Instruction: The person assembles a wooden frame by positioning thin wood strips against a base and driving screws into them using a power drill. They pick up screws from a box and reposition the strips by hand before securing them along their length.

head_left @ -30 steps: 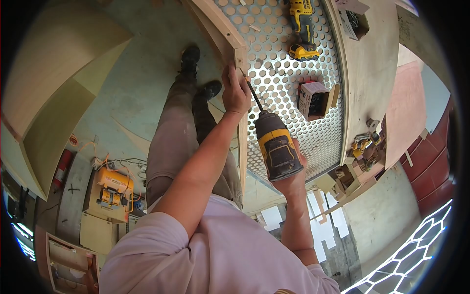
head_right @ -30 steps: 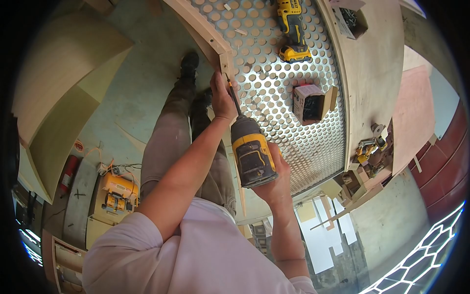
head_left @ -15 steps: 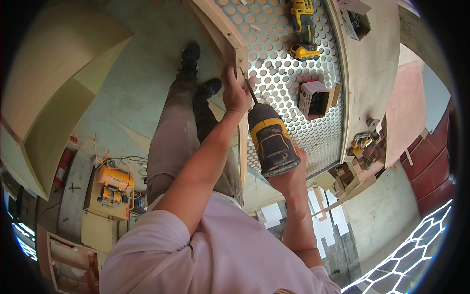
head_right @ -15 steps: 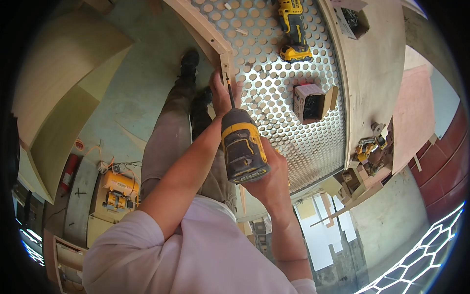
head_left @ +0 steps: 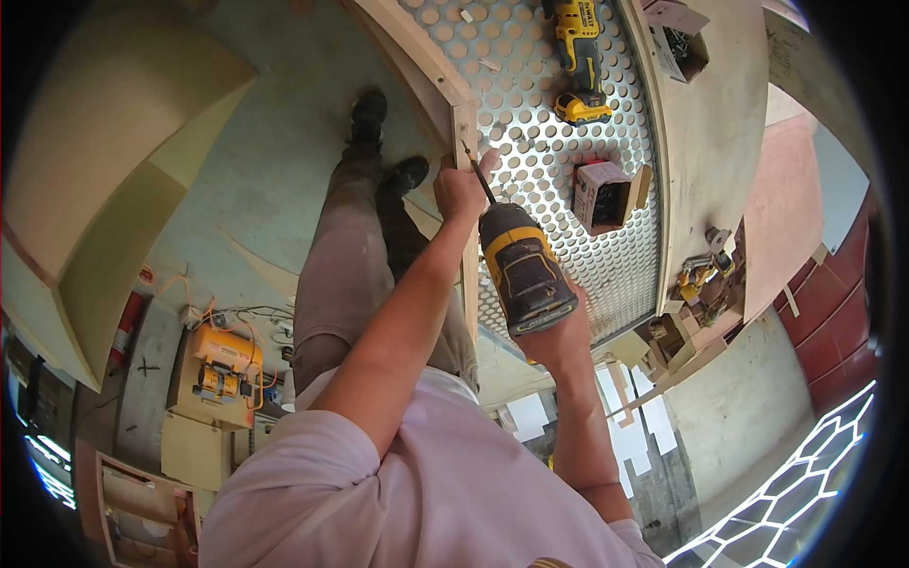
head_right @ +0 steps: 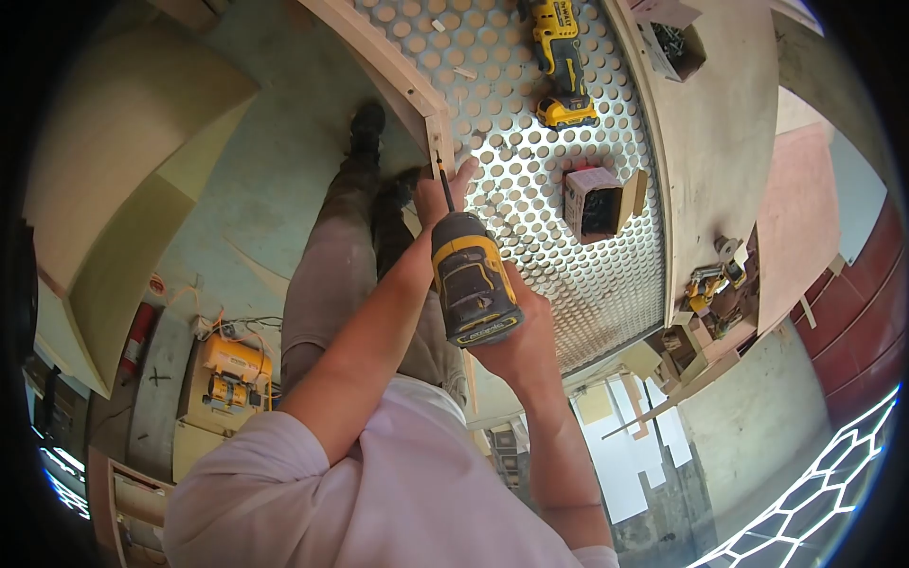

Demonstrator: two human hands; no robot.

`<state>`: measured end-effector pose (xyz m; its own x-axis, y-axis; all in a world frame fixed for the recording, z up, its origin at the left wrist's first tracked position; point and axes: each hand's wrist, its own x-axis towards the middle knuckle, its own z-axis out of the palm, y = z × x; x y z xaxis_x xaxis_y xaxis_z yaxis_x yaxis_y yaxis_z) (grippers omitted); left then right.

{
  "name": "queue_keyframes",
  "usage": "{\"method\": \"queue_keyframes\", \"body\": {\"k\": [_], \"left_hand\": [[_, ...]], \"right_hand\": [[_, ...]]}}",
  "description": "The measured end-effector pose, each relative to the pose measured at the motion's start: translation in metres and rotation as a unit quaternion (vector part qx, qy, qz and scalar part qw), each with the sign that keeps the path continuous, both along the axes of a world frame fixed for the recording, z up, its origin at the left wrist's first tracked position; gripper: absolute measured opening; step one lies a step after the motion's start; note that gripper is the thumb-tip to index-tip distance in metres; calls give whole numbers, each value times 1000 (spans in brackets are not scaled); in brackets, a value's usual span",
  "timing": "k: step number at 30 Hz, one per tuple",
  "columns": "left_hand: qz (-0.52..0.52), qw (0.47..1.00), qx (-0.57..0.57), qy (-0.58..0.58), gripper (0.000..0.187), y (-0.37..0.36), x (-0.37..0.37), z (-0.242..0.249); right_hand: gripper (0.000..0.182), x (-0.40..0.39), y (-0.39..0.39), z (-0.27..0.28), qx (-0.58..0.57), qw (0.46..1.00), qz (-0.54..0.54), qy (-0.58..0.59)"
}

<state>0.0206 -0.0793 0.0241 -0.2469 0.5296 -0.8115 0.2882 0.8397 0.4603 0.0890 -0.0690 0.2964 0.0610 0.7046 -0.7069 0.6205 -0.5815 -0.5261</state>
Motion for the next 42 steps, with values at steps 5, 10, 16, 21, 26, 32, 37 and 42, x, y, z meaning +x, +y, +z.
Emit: {"method": "queue_keyframes", "body": {"k": [5,10,16,21,26,32,37,42], "left_hand": [[-9,999,30,21,52,-2,0,-2],[-26,996,44,68,47,-3,3,-5],[-30,993,70,90,52,-5,5,-8],[-23,995,22,90,46,-3,6,-3],[-21,993,54,100,51,-7,8,-11],[-21,992,58,110,54,-3,8,-5],[-14,994,58,91,55,-5,7,-9],[-15,992,72,98,54,-5,8,-10]], "right_hand": [[44,3,-6,-5,12,999,27,-14],[44,3,-11,-11,9,1000,-18,-5],[41,9,-3,-11,23,1000,7,9],[42,8,0,-13,19,1000,6,-2],[44,10,1,-15,5,1000,0,-7],[45,9,3,-17,-2,1000,2,-10],[44,10,8,-19,-14,1000,-8,-3],[46,10,12,-17,-45,999,14,-17]]}}
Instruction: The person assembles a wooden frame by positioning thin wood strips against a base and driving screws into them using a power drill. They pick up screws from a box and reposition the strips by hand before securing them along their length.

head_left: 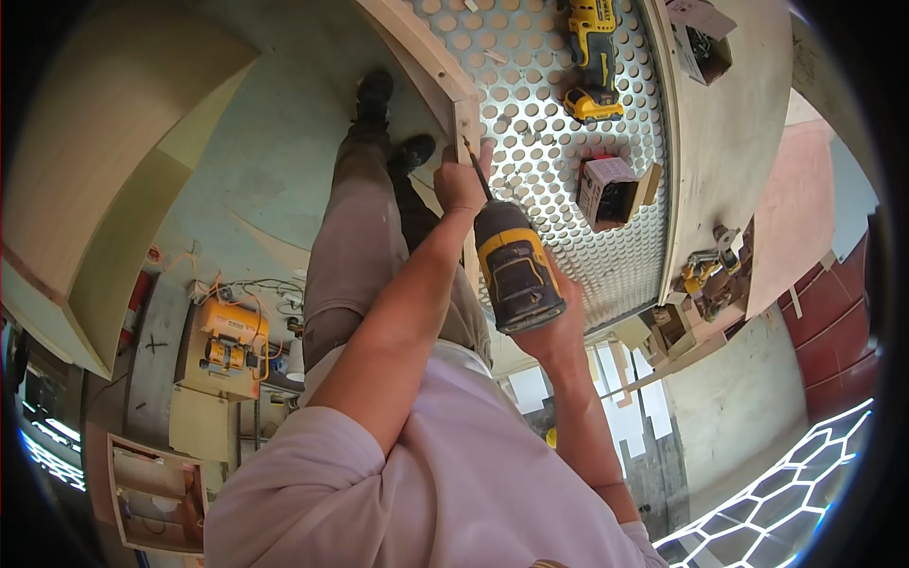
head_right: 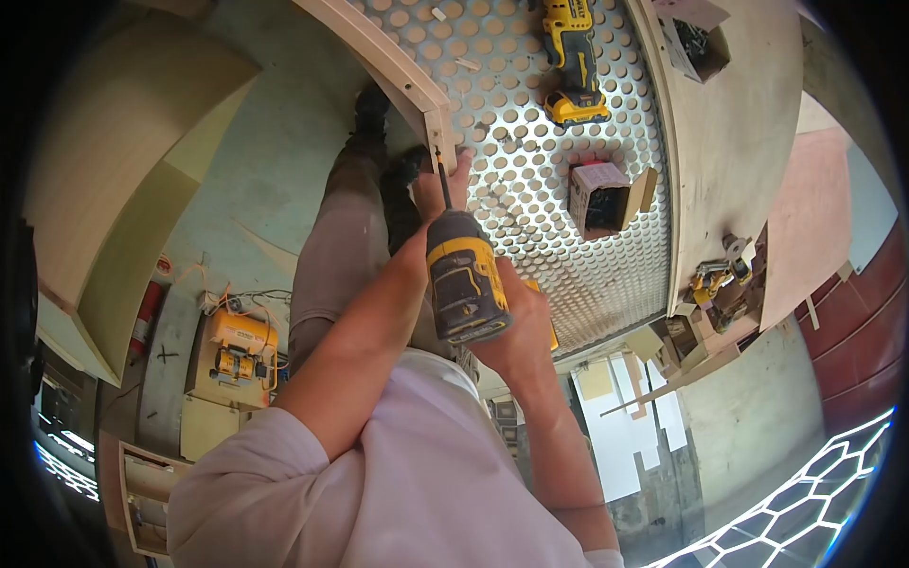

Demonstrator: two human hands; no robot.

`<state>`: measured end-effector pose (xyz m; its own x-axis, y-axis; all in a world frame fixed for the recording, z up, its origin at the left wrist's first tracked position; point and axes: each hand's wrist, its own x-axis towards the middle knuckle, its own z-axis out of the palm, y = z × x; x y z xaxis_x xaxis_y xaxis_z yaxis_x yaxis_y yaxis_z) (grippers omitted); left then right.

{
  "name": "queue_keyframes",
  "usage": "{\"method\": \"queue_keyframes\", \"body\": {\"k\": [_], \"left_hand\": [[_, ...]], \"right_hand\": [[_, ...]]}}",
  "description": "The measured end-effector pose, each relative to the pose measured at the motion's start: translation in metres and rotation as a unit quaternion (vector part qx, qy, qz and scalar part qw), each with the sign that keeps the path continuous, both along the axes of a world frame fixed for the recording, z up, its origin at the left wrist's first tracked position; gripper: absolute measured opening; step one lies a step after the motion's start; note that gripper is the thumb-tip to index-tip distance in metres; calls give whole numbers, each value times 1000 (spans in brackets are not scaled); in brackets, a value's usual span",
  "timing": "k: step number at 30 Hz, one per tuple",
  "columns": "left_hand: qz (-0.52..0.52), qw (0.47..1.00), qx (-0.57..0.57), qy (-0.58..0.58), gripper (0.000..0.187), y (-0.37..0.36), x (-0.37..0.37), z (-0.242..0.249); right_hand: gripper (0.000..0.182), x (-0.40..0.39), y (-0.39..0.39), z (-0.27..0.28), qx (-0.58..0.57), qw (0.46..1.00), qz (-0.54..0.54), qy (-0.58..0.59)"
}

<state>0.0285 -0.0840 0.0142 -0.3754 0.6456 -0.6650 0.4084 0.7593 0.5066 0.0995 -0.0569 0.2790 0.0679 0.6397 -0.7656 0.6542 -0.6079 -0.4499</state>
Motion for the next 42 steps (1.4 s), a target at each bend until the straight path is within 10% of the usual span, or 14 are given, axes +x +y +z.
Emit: {"method": "queue_keyframes", "body": {"k": [42], "left_hand": [[14,1000,-11,18,51,-1,3,-2]], "right_hand": [[48,3,9,-16,-3,999,46,-24]]}}
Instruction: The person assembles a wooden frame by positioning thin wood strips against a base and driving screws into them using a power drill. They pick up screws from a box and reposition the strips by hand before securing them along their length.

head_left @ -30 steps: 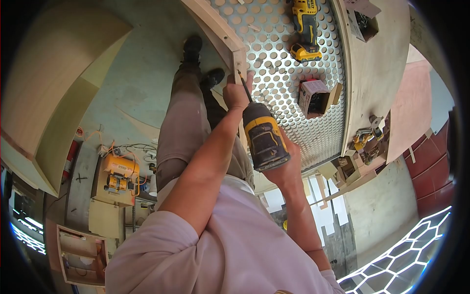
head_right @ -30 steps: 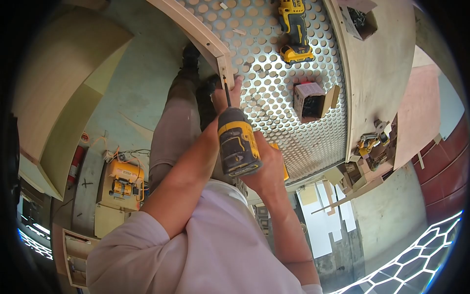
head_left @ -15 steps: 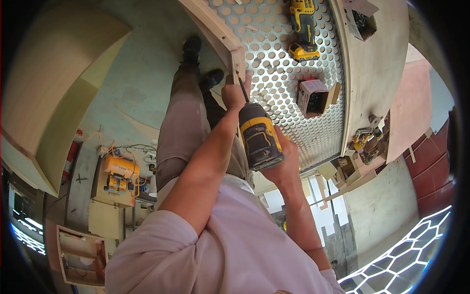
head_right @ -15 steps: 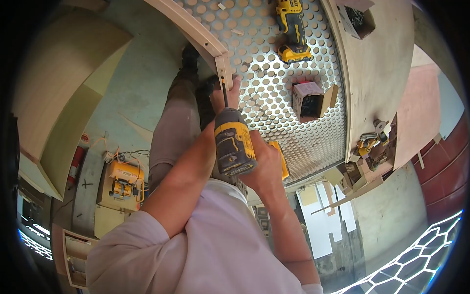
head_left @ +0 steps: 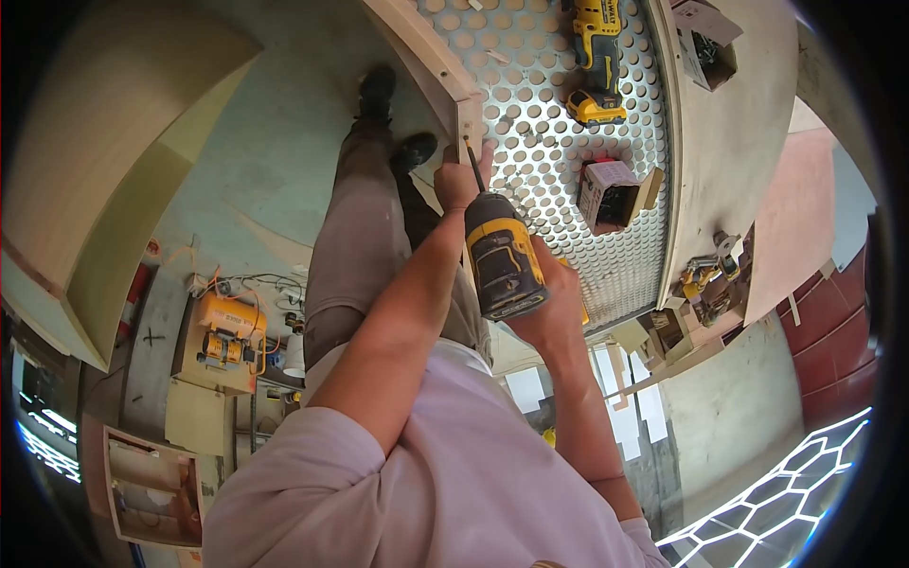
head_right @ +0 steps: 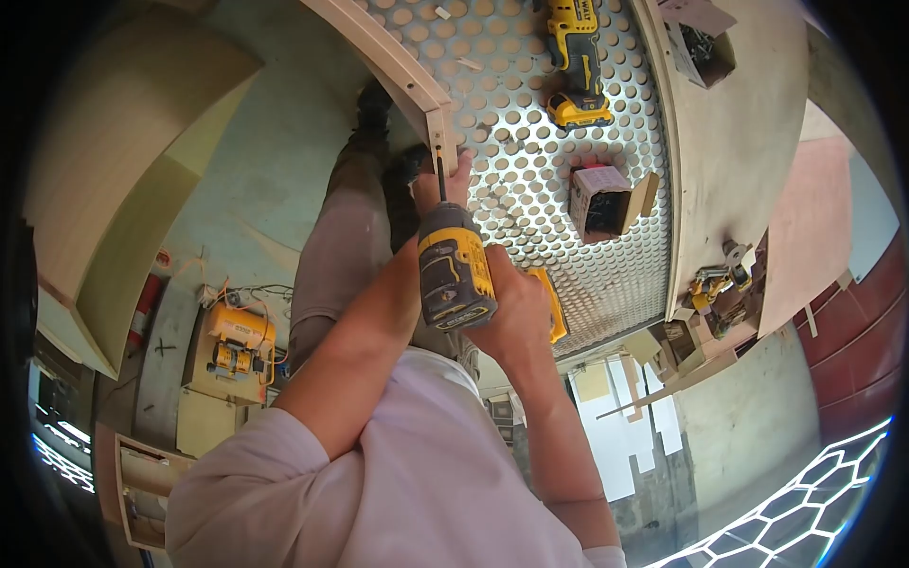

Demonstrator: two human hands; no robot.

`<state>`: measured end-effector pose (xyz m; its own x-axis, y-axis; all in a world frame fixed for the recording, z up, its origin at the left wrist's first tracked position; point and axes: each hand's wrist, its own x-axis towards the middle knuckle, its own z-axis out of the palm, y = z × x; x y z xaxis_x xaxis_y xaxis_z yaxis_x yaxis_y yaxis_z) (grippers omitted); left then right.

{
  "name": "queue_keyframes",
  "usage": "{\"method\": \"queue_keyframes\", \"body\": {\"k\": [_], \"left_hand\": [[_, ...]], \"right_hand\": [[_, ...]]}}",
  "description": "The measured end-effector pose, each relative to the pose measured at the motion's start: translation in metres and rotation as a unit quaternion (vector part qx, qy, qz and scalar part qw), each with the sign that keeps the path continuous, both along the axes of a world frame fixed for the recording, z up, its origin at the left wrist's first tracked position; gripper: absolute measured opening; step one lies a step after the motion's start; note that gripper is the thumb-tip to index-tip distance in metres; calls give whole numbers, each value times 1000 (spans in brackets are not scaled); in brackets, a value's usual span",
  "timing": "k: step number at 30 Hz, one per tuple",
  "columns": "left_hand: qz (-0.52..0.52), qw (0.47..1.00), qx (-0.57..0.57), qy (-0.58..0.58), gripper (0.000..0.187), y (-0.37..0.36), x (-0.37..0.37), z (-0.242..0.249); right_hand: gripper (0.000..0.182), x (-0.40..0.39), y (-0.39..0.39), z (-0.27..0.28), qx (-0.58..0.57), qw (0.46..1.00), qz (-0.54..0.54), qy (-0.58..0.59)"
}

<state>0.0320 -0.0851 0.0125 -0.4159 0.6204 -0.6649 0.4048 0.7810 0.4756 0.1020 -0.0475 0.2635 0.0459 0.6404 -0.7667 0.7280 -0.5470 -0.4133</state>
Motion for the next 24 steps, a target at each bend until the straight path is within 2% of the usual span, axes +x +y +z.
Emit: {"method": "queue_keyframes", "body": {"k": [6,15,18,24], "left_hand": [[-14,999,37,7,52,-1,-2,-1],[-6,1000,14,0,54,1,-1,3],[-17,997,-78,-9,41,7,-2,8],[-23,997,-68,-14,41,7,-4,9]], "right_hand": [[47,3,0,-6,41,999,8,4],[47,4,-2,-8,42,999,25,2],[41,5,8,-1,-27,1000,-8,-2],[42,2,4,-2,-13,1000,1,0]]}}
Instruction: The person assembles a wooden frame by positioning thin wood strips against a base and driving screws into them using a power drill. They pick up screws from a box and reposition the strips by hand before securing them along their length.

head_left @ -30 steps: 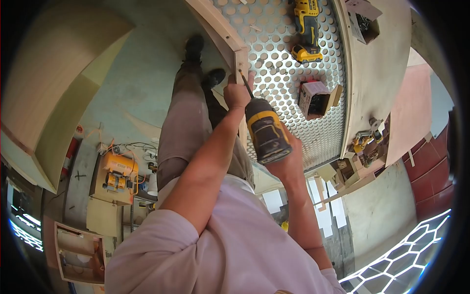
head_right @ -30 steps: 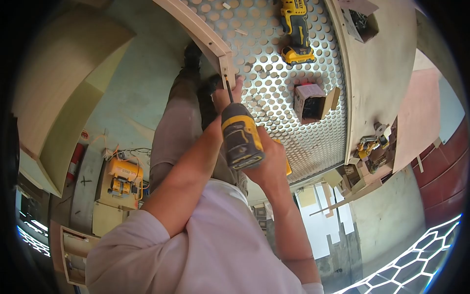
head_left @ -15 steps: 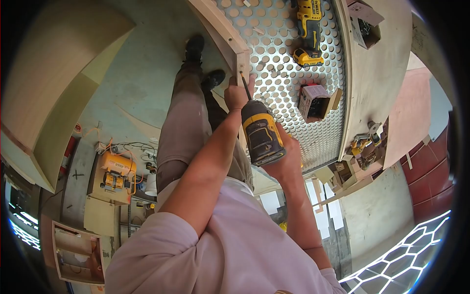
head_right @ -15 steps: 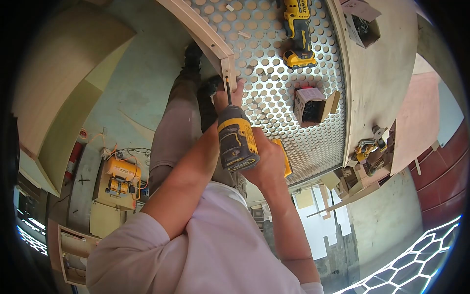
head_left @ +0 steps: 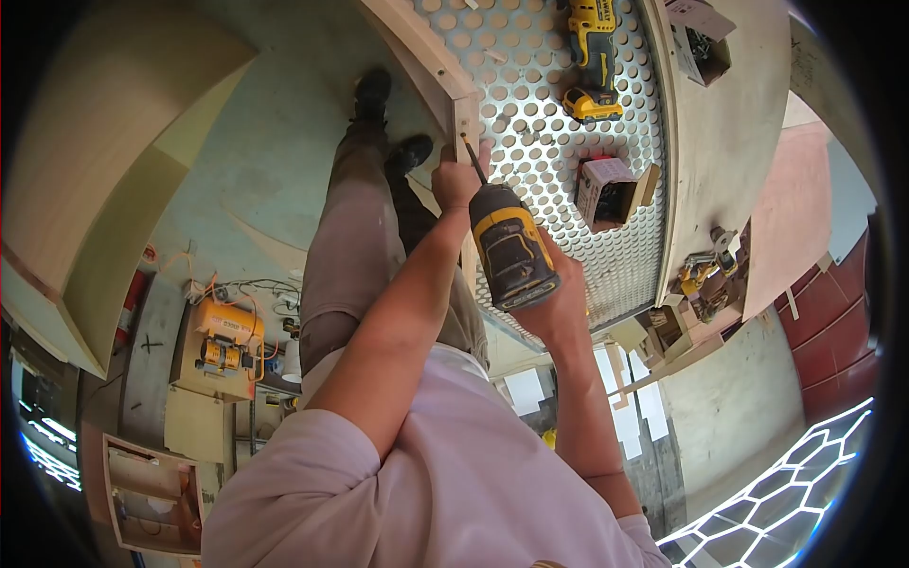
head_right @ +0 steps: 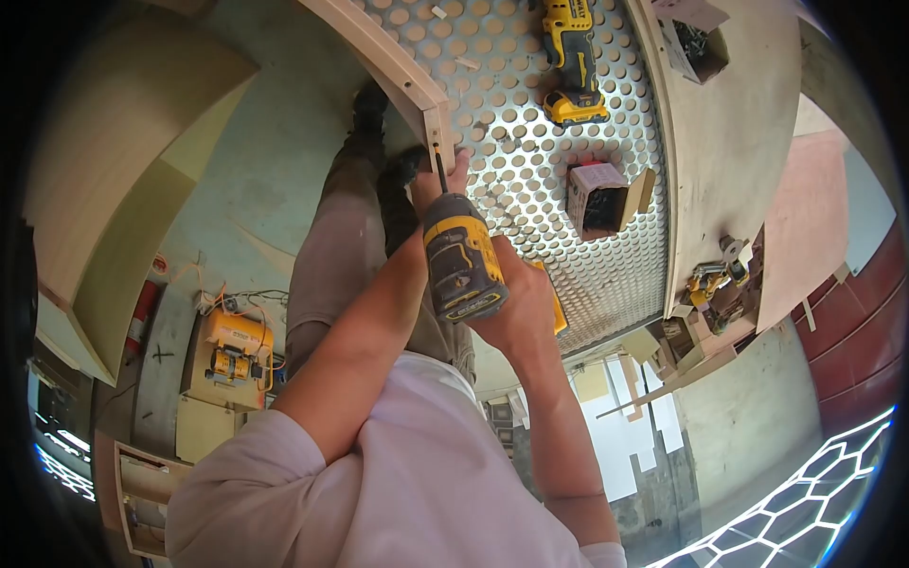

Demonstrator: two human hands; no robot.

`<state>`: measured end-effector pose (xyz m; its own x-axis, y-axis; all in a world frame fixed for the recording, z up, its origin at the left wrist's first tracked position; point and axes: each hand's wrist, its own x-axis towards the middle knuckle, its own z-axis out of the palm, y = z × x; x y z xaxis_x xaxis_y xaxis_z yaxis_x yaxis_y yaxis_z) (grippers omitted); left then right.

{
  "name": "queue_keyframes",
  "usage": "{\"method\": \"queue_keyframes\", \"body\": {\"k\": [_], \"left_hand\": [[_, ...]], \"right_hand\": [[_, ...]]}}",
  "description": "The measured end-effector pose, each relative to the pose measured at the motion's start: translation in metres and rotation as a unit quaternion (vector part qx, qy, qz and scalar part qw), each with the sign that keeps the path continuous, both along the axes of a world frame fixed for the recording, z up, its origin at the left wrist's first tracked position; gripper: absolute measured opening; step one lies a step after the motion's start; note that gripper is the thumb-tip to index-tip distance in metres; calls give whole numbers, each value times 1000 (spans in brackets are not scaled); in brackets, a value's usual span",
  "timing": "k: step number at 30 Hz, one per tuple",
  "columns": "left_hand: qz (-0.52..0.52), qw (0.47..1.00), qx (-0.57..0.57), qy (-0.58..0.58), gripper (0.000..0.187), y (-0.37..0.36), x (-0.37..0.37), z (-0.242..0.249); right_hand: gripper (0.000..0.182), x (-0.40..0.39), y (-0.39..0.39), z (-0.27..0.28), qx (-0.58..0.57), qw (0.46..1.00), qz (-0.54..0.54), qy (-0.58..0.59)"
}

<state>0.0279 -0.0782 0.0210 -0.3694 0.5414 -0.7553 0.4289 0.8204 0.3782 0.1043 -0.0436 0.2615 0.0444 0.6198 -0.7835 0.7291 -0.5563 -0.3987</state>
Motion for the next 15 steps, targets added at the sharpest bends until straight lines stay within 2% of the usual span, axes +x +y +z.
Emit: {"method": "queue_keyframes", "body": {"k": [6,15], "left_hand": [[29,999,-17,-14,42,-2,1,-3],[20,1000,-23,-6,43,-7,1,-10]], "right_hand": [[47,4,2,2,-10,1000,-3,-1],[46,4,-3,-2,6,1000,11,-4]]}}
